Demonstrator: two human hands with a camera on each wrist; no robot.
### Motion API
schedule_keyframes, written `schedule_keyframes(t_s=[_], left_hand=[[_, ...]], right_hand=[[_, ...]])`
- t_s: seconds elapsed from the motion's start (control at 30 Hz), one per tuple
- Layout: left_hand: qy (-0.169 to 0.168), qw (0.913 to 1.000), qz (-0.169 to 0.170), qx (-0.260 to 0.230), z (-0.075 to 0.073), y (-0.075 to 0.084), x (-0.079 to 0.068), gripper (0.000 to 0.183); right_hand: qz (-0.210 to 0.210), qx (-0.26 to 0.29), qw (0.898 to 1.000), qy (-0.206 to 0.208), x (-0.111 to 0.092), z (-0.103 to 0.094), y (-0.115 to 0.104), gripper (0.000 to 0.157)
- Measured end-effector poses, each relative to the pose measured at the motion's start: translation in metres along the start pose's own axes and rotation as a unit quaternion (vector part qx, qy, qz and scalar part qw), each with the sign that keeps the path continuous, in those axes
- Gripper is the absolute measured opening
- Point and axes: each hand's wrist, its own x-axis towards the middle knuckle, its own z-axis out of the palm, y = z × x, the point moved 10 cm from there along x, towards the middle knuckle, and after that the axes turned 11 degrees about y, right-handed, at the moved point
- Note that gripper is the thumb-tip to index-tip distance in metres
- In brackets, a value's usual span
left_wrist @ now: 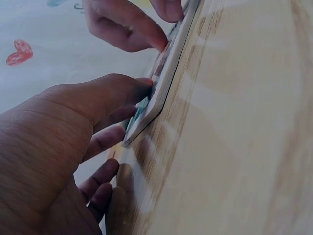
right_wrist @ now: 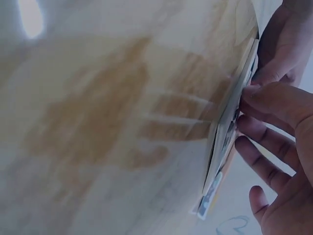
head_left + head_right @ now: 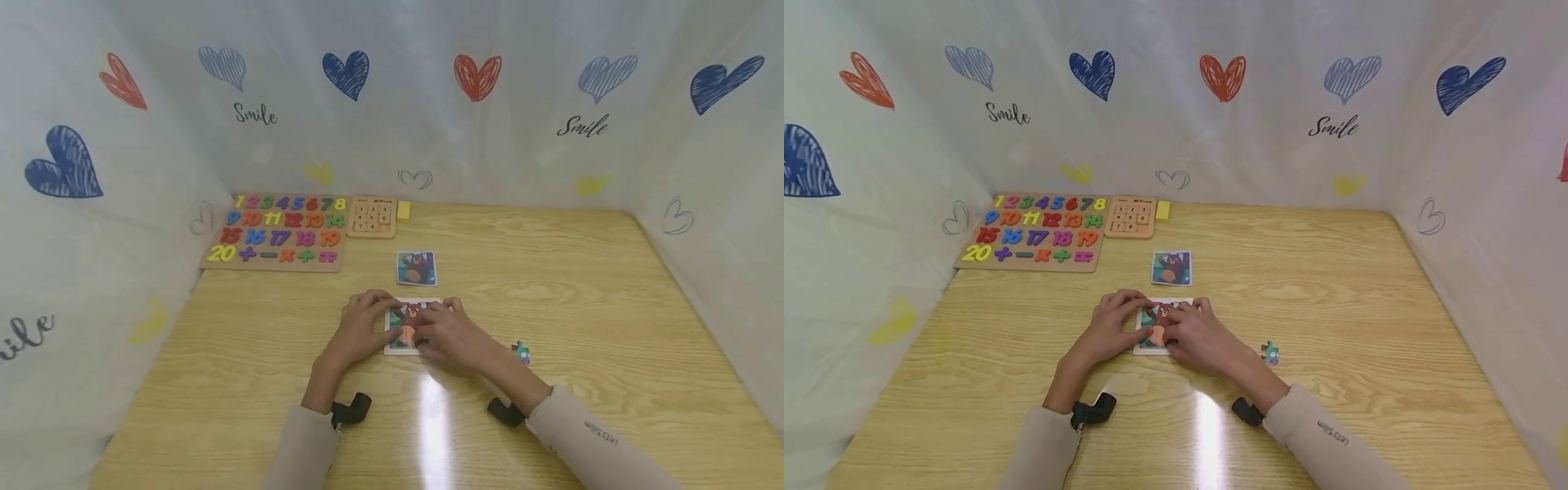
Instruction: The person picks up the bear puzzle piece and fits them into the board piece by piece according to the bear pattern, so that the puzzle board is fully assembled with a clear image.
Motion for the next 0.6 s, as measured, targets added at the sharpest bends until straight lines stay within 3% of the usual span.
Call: schedule_keyframes(t_s=[0.17, 0.33, 0.47, 0.6], left_hand=[[-0.001, 1.0000, -0.002, 0.005, 0.000, 0.002, 0.002, 0.045], [0.000, 1.0000, 0.001, 0.005, 0.000, 0.003, 0.003, 0.042], [0.003, 0.9999, -0.004, 0.012, 0.002, 0.000, 0.002, 0.038], [0.005, 0.9991, -0.014, 0.039, 0.003, -0.001, 0.000, 0.040]], right_hand=[[-0.017, -0.019, 1.000, 0.007, -0.001, -0.003, -0.004, 0.014], [-0.016, -0.026, 0.999, -0.023, -0.004, -0.003, -0.004, 0.018], [0.029, 0.018, 0.998, -0.048, -0.010, -0.005, 0.002, 0.021], [0.070, 0.039, 0.997, -0.022, -0.022, -0.021, 0.014, 0.024]])
